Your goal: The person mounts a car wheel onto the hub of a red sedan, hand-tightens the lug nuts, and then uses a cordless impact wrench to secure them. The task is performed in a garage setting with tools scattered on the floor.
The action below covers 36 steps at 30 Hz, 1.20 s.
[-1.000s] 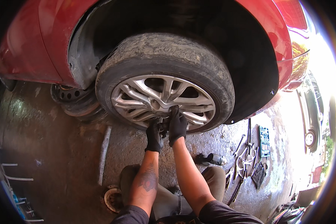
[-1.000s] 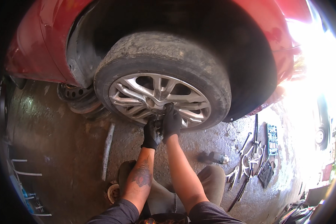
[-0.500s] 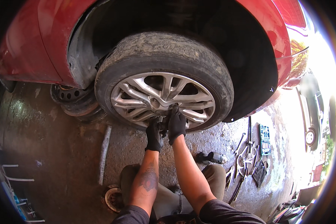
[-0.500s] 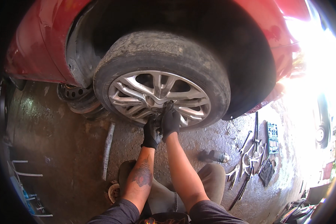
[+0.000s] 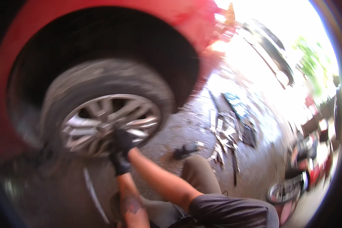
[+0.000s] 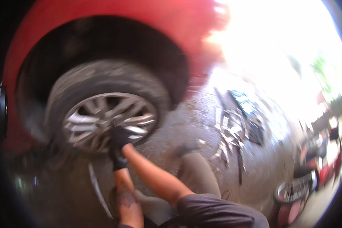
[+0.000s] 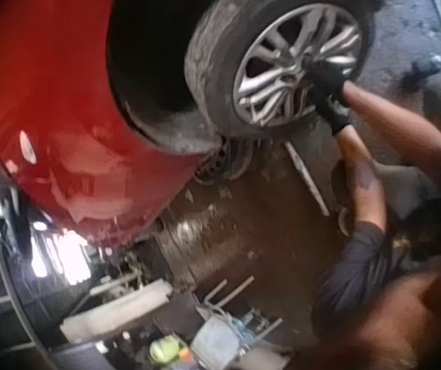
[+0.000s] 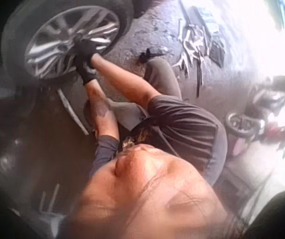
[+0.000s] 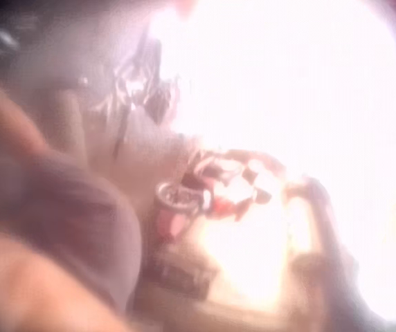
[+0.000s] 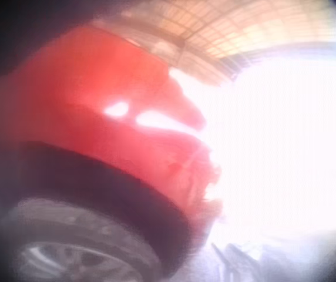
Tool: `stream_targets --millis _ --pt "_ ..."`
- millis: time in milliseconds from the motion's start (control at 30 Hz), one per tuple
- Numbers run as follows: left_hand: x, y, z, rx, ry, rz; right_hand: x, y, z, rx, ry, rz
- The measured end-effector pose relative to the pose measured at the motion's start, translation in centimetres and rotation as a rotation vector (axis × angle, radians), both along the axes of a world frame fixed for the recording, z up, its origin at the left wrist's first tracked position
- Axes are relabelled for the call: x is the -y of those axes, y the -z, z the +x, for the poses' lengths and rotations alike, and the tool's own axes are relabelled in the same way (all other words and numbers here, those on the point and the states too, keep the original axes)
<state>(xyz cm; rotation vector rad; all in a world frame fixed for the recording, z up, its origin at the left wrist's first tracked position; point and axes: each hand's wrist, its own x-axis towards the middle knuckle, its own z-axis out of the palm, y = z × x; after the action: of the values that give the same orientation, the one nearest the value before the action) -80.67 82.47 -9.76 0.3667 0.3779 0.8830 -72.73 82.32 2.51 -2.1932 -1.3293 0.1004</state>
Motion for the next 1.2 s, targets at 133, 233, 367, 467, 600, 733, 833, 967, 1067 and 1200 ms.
stream_targets --millis 133,233,367,467,600,733,833,967,1067,1200 --pt "-1.2 -1.3 -2.9 -0.177 0.048 -0.062 1.1 -5.7 -4.4 -0.695 0.396 0.232" --pt "-0.7 -2.9 -2.7 -0.228 0.084 -0.08 1.9 -6.6 -4.2 -0.758 0.386 0.31" --pt "-0.5 -3.8 -3.3 -0.252 0.105 -0.08 1.7 -7.7 -4.1 -1.532 0.362 0.411" --pt "-0.5 -3.8 -3.8 -0.259 0.103 -0.078 1.7 -8.6 -4.2 -1.691 0.353 0.443" --pt "-0.7 -3.4 -4.8 -0.262 0.085 -0.058 2.3 -9.1 -4.5 -0.793 0.307 0.182" --pt "-0.3 -1.8 -5.2 -0.205 0.081 0.004 0.6 -5.2 -3.9 -0.374 0.151 0.131" --pt "-1.0 0.2 -5.5 -0.208 0.023 0.352 0.1 -3.3 -3.1 -0.382 -0.172 0.124" --pt "0.4 -7.8 -5.0 -0.078 0.148 -0.261 5.7 -3.7 -2.4 -1.306 -0.025 0.217" --pt "-0.2 -6.7 -5.2 -0.223 0.079 -0.21 7.7 -3.3 -3.1 -1.042 -0.247 -0.02" --pt "0.6 -7.2 -4.9 -0.201 0.08 -0.214 8.3 -4.7 -3.6 -0.475 -0.316 -0.025"
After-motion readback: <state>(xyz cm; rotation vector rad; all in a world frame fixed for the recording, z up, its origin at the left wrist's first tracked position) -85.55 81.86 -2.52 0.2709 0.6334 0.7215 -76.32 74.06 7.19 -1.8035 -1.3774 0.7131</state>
